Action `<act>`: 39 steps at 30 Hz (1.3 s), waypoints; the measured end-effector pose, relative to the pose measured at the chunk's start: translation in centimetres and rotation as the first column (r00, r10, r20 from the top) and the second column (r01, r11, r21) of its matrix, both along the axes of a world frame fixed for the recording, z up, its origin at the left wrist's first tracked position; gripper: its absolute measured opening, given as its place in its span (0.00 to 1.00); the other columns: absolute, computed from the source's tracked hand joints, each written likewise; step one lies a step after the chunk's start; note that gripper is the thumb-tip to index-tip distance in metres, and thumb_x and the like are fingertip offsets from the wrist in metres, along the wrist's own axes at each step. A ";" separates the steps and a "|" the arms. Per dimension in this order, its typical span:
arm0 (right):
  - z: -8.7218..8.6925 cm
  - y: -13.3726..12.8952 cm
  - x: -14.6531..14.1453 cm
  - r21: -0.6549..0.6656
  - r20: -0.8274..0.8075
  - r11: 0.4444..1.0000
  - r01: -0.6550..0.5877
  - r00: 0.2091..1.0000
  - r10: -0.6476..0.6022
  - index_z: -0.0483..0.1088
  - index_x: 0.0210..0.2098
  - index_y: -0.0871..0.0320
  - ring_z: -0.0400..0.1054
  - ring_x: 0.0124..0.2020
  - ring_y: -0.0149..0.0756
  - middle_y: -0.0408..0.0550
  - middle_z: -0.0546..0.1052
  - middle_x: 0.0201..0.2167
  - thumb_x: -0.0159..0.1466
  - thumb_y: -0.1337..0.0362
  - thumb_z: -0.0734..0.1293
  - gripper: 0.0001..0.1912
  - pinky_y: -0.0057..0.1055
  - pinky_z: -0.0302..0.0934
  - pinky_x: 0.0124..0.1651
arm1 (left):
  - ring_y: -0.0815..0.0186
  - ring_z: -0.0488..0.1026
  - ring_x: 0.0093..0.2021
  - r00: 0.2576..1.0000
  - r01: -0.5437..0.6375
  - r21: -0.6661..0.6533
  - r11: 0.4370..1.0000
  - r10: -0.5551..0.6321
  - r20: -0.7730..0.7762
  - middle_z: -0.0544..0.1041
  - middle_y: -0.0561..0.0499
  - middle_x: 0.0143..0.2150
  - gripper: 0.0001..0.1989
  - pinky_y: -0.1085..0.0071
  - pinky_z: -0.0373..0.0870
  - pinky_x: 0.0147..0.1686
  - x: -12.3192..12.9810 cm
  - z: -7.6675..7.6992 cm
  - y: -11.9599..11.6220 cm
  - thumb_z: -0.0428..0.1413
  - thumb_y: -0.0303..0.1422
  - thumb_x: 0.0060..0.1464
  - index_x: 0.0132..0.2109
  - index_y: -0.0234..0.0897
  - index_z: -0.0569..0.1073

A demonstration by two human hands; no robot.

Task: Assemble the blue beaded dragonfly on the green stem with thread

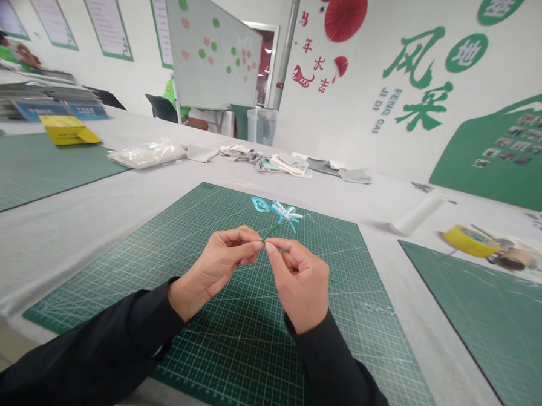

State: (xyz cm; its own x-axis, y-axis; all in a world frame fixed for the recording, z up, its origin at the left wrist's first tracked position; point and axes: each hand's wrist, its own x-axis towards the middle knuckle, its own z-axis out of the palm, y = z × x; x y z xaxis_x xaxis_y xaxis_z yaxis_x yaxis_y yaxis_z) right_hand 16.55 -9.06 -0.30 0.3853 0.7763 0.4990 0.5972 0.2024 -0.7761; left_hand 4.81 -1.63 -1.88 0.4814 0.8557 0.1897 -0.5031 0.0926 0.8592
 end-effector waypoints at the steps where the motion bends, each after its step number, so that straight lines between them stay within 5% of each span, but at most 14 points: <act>1: 0.0 0.0 0.0 -0.001 -0.005 1.000 0.003 1.000 -0.003 0.76 0.32 0.61 0.43 0.14 0.22 0.32 0.50 0.11 0.58 0.60 0.67 0.10 0.25 0.44 0.19 | 0.77 0.64 0.22 1.000 0.007 0.004 1.000 -0.007 0.001 0.69 0.55 0.26 0.06 0.76 0.56 0.21 0.0 0.0 0.0 0.64 0.28 0.42 0.25 0.32 0.75; 19: 0.0 -0.1 0.5 -0.026 -0.201 1.000 0.015 0.979 -0.020 0.74 0.25 0.62 0.40 0.14 0.21 0.32 0.49 0.11 0.54 0.58 0.70 0.12 0.24 0.40 0.16 | 0.75 0.62 0.22 0.978 0.207 -0.020 0.978 -0.207 -0.014 0.68 0.54 0.21 0.07 0.75 0.54 0.24 -0.2 0.2 -0.6 0.62 0.31 0.47 0.27 0.31 0.75; 29: -0.3 -0.1 0.7 -0.038 -0.131 0.999 -0.005 0.991 0.000 0.75 0.28 0.62 0.42 0.15 0.22 0.33 0.50 0.11 0.56 0.58 0.68 0.12 0.24 0.42 0.17 | 0.77 0.61 0.21 0.989 0.141 -0.154 0.978 -0.145 -0.018 0.68 0.55 0.20 0.08 0.76 0.52 0.22 0.1 0.1 -0.3 0.65 0.31 0.40 0.28 0.31 0.77; 39: -0.6 0.1 1.3 0.052 0.009 0.995 0.086 0.996 -0.086 0.75 0.30 0.61 0.46 0.15 0.23 0.33 0.53 0.12 0.58 0.58 0.67 0.11 0.25 0.49 0.20 | 0.76 0.63 0.22 0.969 0.242 -0.172 0.955 -0.245 0.000 0.68 0.55 0.20 0.07 0.77 0.54 0.22 -0.2 0.3 -0.4 0.65 0.30 0.40 0.26 0.31 0.76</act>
